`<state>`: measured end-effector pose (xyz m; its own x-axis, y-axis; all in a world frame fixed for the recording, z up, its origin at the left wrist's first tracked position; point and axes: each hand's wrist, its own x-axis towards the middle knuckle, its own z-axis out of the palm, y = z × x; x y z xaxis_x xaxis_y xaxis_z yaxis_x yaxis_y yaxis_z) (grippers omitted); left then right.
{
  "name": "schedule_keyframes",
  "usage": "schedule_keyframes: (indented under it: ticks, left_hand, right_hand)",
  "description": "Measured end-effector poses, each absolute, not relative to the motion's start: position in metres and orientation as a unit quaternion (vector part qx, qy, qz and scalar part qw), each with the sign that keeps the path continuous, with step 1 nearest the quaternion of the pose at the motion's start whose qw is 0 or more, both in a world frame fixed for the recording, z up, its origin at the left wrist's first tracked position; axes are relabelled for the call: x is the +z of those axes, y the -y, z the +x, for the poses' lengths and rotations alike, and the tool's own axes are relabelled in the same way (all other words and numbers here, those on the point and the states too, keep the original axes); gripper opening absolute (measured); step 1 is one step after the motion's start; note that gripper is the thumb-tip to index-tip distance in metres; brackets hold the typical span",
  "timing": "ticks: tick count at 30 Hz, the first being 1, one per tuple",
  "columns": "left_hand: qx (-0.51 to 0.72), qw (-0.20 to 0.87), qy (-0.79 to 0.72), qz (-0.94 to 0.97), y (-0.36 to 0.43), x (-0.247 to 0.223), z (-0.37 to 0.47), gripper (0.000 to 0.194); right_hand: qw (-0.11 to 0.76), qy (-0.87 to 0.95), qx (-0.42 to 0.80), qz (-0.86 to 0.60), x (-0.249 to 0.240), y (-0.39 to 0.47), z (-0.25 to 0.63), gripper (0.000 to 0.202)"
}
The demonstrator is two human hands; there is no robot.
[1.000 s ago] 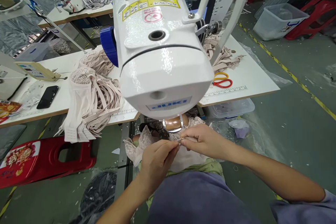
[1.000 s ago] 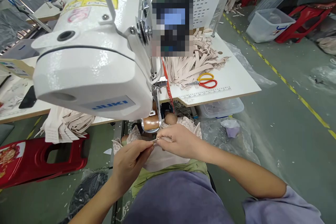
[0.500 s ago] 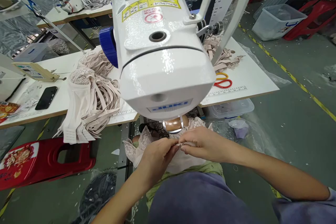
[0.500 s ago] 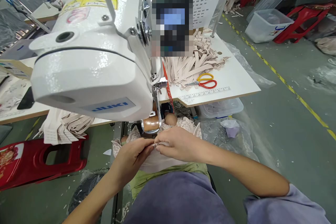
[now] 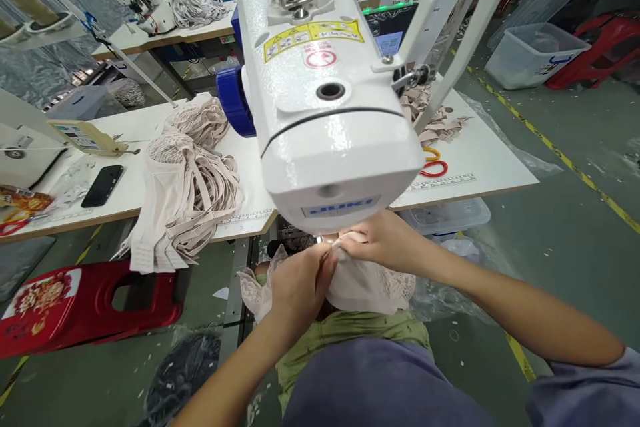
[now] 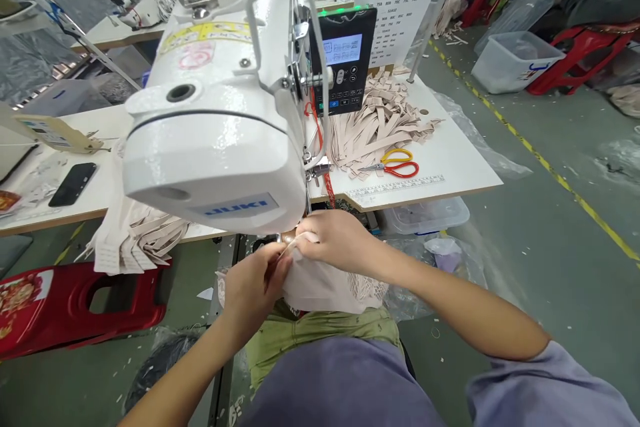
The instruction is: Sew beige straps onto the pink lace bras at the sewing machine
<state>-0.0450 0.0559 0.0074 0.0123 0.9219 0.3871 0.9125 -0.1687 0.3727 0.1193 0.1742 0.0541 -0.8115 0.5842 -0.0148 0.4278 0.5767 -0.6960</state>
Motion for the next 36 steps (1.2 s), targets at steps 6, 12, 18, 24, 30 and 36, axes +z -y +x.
schedule_keyframes:
  ticks: [6, 12, 18, 24, 30, 36]
  left_hand:
    - [0.248, -0.154, -0.514, 0.806, -0.061, -0.006, -0.069, 0.037]
    - [0.170, -0.181, -0.558, 0.792, -0.060, 0.008, -0.052, 0.030]
    - [0.159, -0.150, -0.561, 0.798, -0.064, 0.017, -0.052, 0.029]
    - [0.135, -0.173, -0.442, 0.870, -0.079, 0.014, -0.083, 0.035]
    - [0.131, -0.167, -0.509, 0.834, -0.071, 0.017, -0.057, 0.028]
    - [0.148, -0.186, -0.572, 0.786, -0.067, 0.019, -0.033, 0.026]
  right_hand:
    - [0.085, 0.906, 0.297, -0.290, 0.060, -0.181, 0.110, 0.027]
    - [0.214, 0.922, 0.164, -0.278, 0.033, -0.165, 0.121, 0.019]
    - [0.355, 0.890, 0.075, -0.276, 0.008, -0.148, 0.128, 0.023]
    - [0.337, 0.855, 0.218, -0.328, 0.001, -0.141, 0.126, 0.019]
    - [0.367, 0.746, 0.417, -0.367, -0.020, -0.134, 0.130, 0.037]
    - [0.339, 0.812, 0.336, -0.337, 0.000, -0.161, 0.128, 0.024]
